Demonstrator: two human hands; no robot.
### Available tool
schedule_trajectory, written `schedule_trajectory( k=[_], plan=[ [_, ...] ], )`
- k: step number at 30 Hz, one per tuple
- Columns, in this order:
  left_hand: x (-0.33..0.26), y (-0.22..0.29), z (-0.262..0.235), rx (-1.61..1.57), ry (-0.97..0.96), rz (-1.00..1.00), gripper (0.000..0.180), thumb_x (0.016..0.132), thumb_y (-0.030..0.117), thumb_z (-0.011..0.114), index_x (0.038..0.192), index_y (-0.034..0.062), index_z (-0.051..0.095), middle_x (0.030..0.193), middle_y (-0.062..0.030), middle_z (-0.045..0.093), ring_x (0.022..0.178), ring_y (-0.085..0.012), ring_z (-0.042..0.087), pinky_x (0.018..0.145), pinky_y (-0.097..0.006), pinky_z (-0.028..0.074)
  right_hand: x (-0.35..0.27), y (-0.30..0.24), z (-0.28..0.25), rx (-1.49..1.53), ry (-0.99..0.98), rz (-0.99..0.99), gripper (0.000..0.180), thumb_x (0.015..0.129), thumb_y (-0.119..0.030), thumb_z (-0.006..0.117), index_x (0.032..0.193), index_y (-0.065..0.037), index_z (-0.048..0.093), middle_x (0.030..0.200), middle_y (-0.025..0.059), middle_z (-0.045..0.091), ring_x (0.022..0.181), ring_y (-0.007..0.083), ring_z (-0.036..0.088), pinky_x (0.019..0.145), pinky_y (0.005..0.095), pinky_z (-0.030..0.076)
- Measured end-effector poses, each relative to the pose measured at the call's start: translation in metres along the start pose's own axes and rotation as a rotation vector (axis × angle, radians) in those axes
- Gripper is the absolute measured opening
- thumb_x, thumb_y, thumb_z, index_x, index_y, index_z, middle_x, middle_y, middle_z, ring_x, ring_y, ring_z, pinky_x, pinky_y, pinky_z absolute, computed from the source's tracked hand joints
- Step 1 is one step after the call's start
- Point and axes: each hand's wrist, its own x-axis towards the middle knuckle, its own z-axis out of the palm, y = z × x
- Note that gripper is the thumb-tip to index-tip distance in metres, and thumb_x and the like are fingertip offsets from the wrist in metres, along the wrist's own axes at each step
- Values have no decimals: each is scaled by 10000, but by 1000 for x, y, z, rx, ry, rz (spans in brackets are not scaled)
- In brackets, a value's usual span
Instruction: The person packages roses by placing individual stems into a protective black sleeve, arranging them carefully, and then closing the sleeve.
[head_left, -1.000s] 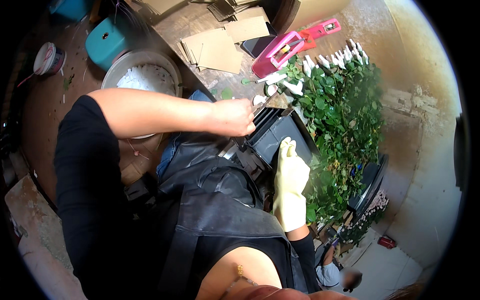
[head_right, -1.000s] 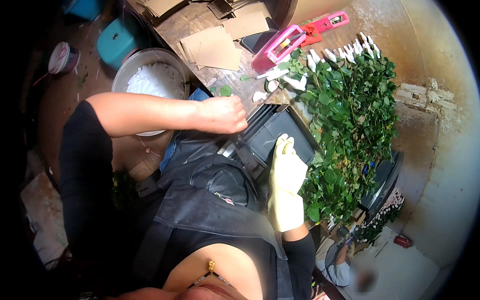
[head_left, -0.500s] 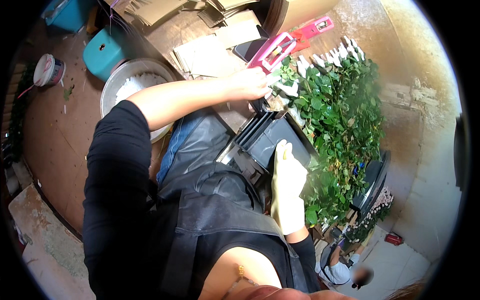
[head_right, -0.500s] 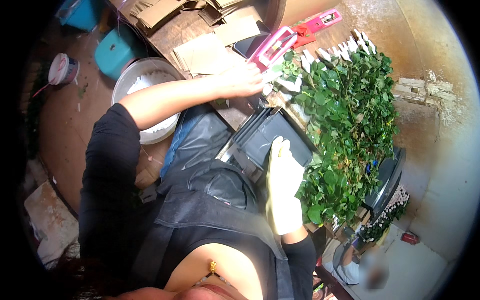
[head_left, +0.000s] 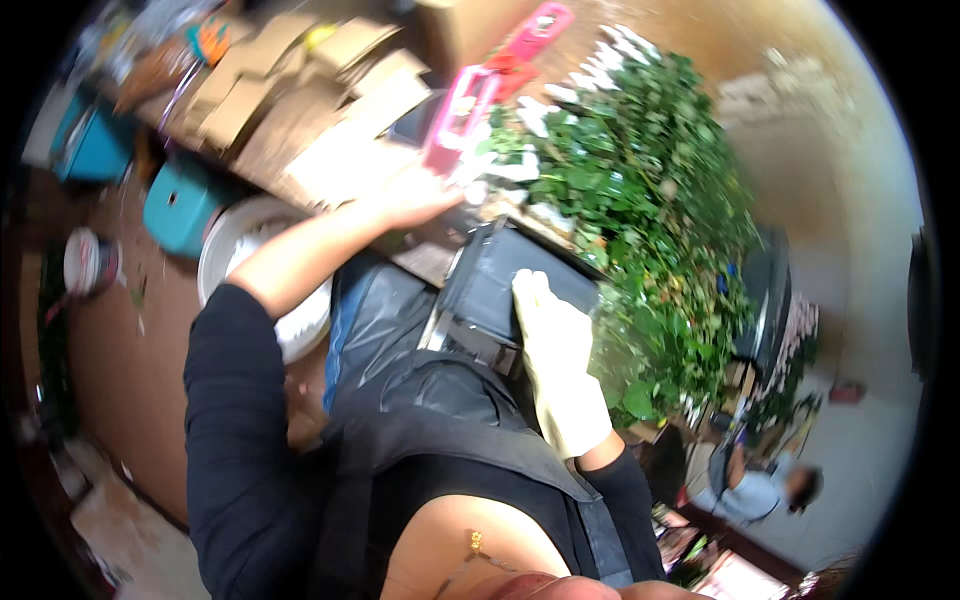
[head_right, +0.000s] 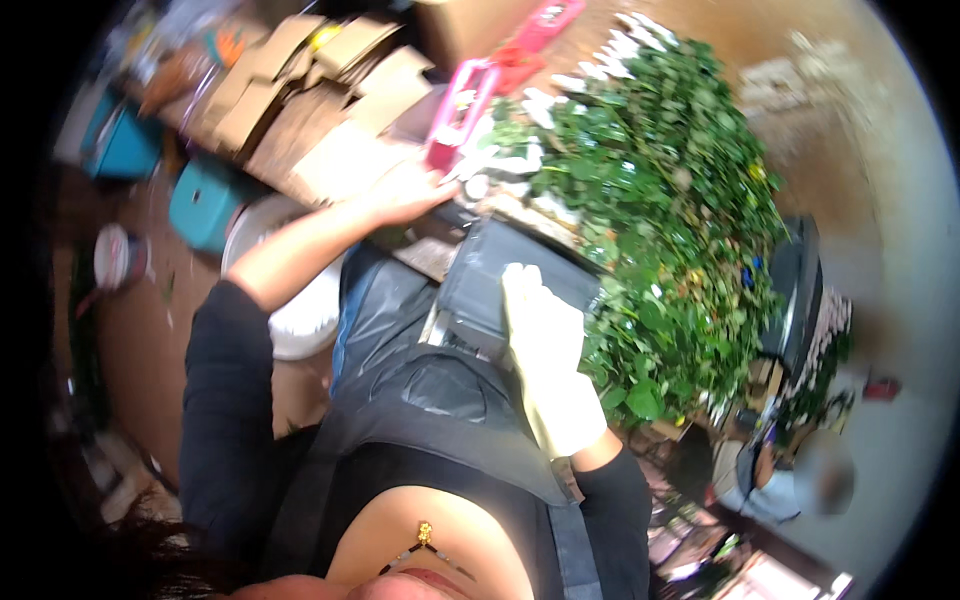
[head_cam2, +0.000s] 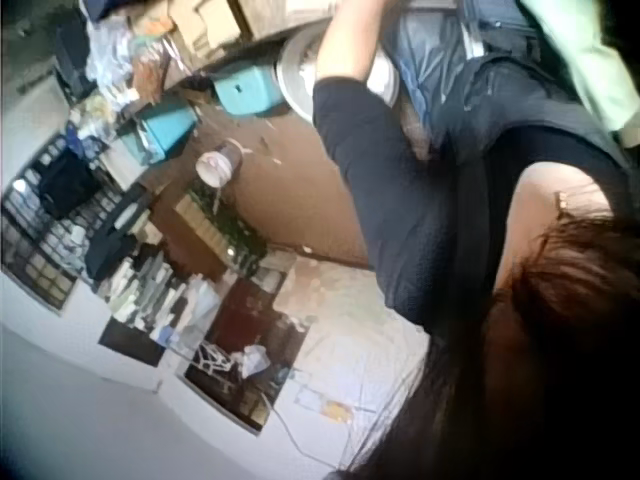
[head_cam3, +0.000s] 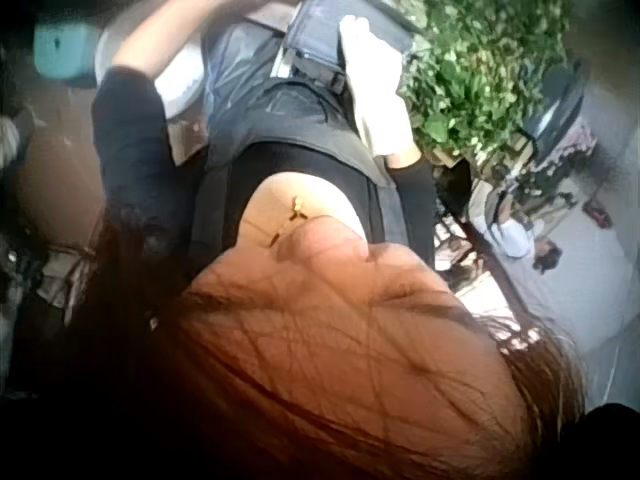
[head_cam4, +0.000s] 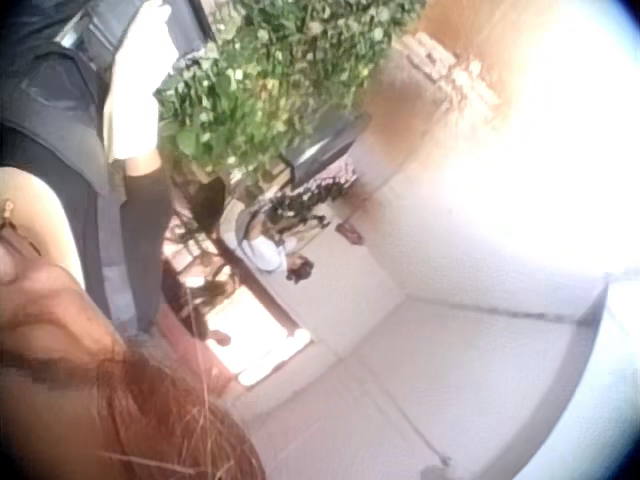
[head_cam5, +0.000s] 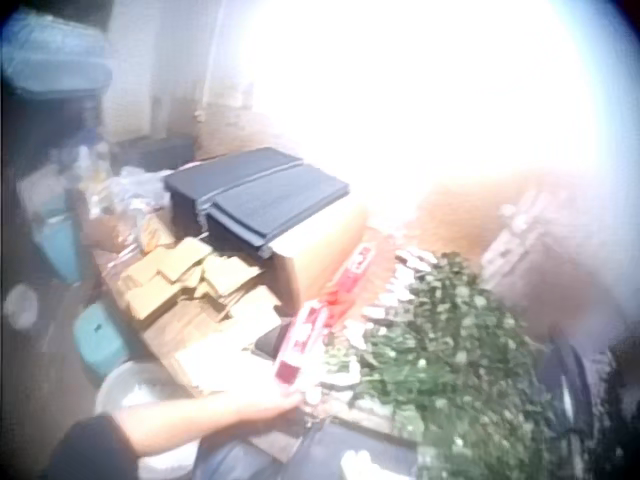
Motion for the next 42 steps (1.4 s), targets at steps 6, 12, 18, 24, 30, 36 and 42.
schedule_trajectory(
  k=[6, 12, 18, 24, 30, 36, 42],
  plan=[
    [-60, 43, -67, -125, -167, -435, 608, 636, 60, 792, 1201, 19, 570, 1082, -190, 635, 1075, -414, 599, 1023, -524, 435, -26, 10, -41, 678, 248, 164, 505, 926, -182, 687, 1383, 6, 581, 1362, 241, 623, 1223, 398, 622, 1048, 444, 496],
    [-28, 147, -150, -1141, -84, -634, 695, 902, 255, 746, 1444, -26, 413, 1487, -288, 371, 1398, -398, 385, 1168, -439, 298, -11, -24, -36, 1179, 153, 5, 1055, 794, -288, 823, 1609, -13, 212, 1551, 302, 403, 1386, 456, 474, 1192, 450, 375],
    [31, 183, -142, -704, -154, 42, 714, 948, 387, 702, 1478, -8, 432, 1625, -322, 189, 1525, -536, 61, 1238, -609, 34, -24, 8, -34, 988, 522, 42, 787, 806, -50, 726, 1527, -66, 412, 1309, 230, 620, 1177, 387, 627, 1007, 435, 529],
    [95, 148, -91, -390, -198, 371, 1001, 807, 571, 763, 1484, -65, 391, 1552, -262, 402, 1444, -418, 402, 1204, -511, 325, -103, 56, 32, 1630, 251, 1000, 483, 890, -113, 726, 1333, -41, 547, 1097, 103, 713, 936, 222, 694, 841, 356, 563],
    [98, 157, -71, -436, -238, 372, 1047, 884, 635, 663, 1559, -70, 284, 1624, -279, 294, 1493, -425, 334, 1227, -503, 279, -117, 73, 40, 1607, 516, 1031, 447, 910, -13, 717, 1318, -6, 535, 1143, 62, 717, 977, 137, 670, 861, 271, 537],
    [87, 161, -64, -236, -340, 407, 896, 994, 597, 509, 1558, -67, 300, 1648, -273, 253, 1549, -398, 232, 1264, -493, 191, -116, 70, -53, 781, -482, 914, 539, 931, -243, 651, 1421, -77, 497, 1273, 190, 658, 1080, 320, 685, 988, 411, 527],
    [84, 162, -65, -249, -333, 407, 828, 1021, 556, 474, 1560, -52, 317, 1659, -250, 251, 1567, -374, 196, 1276, -491, 138, -110, 66, -34, 661, -612, 779, 596, 928, -270, 593, 1474, -78, 449, 1336, 219, 606, 1184, 383, 624, 1052, 456, 483]
  ],
)
